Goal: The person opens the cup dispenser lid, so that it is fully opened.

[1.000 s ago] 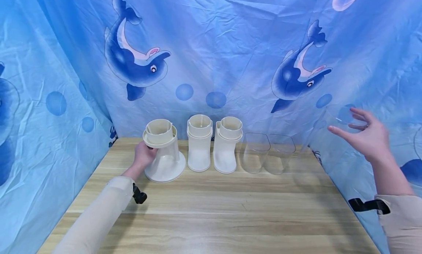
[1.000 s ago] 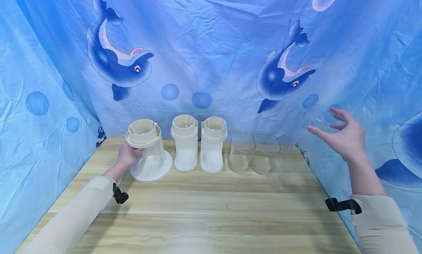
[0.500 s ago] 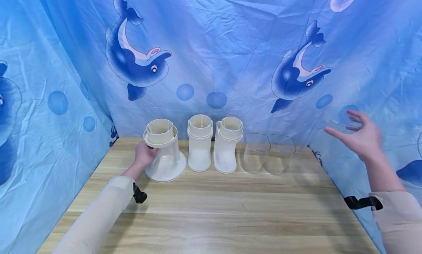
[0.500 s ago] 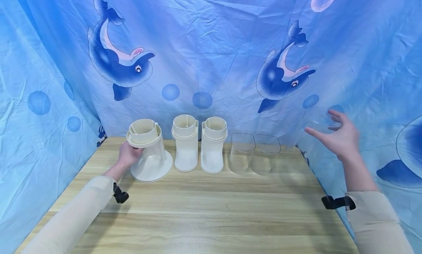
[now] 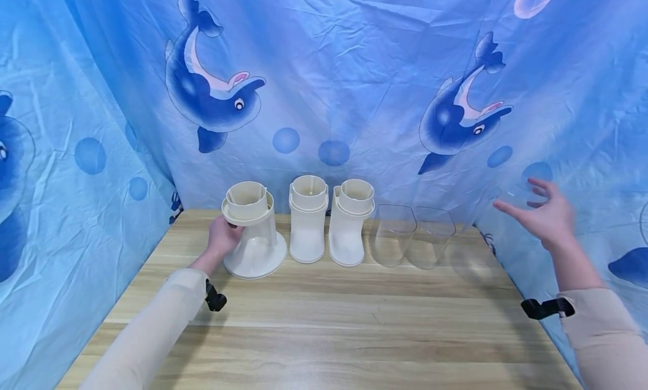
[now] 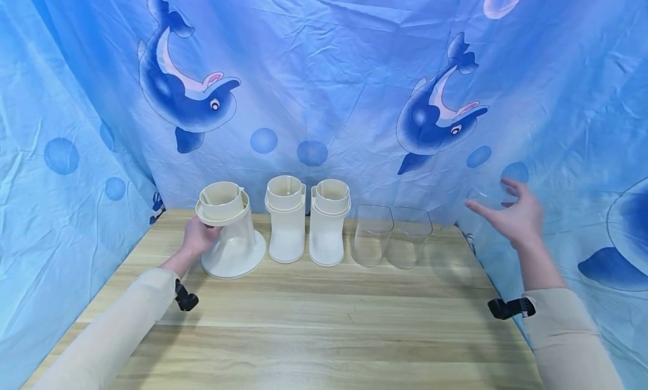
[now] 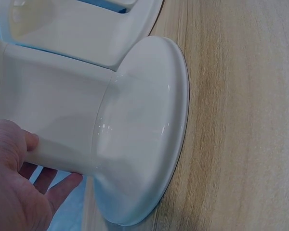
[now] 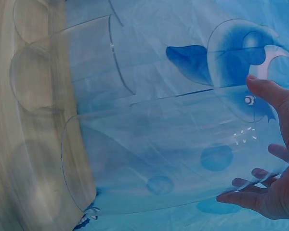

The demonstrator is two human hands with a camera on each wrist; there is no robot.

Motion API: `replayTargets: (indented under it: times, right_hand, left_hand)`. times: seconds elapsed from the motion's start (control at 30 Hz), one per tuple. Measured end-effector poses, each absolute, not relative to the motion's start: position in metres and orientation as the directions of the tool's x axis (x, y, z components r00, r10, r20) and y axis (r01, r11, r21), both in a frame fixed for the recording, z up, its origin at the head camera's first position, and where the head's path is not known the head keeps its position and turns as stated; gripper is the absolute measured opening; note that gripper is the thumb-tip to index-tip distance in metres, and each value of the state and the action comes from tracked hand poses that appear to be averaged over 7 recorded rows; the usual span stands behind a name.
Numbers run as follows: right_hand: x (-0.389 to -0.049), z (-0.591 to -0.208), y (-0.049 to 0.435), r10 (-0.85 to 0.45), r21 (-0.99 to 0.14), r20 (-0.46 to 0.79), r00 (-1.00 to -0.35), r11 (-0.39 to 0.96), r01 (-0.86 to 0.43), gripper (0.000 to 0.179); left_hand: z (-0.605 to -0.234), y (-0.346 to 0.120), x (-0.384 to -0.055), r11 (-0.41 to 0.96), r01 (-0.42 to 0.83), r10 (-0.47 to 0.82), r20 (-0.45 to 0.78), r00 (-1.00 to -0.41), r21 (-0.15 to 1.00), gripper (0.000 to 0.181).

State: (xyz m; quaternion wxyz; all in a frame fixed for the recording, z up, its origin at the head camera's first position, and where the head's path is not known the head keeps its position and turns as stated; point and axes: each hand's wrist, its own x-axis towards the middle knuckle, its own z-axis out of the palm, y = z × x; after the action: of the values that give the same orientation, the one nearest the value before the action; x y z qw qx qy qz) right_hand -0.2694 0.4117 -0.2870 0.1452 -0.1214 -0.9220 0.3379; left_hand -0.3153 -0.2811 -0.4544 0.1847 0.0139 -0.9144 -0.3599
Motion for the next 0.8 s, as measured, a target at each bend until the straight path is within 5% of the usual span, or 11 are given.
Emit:
replayTargets:
  times: [0.8]
  right_hand:
    - [-0.289,-0.324,0.412,0.335,-0.699,0.178,-0.925,0.705,0.12,0.114]
  left_hand:
    - [-0.455,-0.282,-0.315,0.736,0.115,-0.156,0.332,-0.93,0.668,0.02]
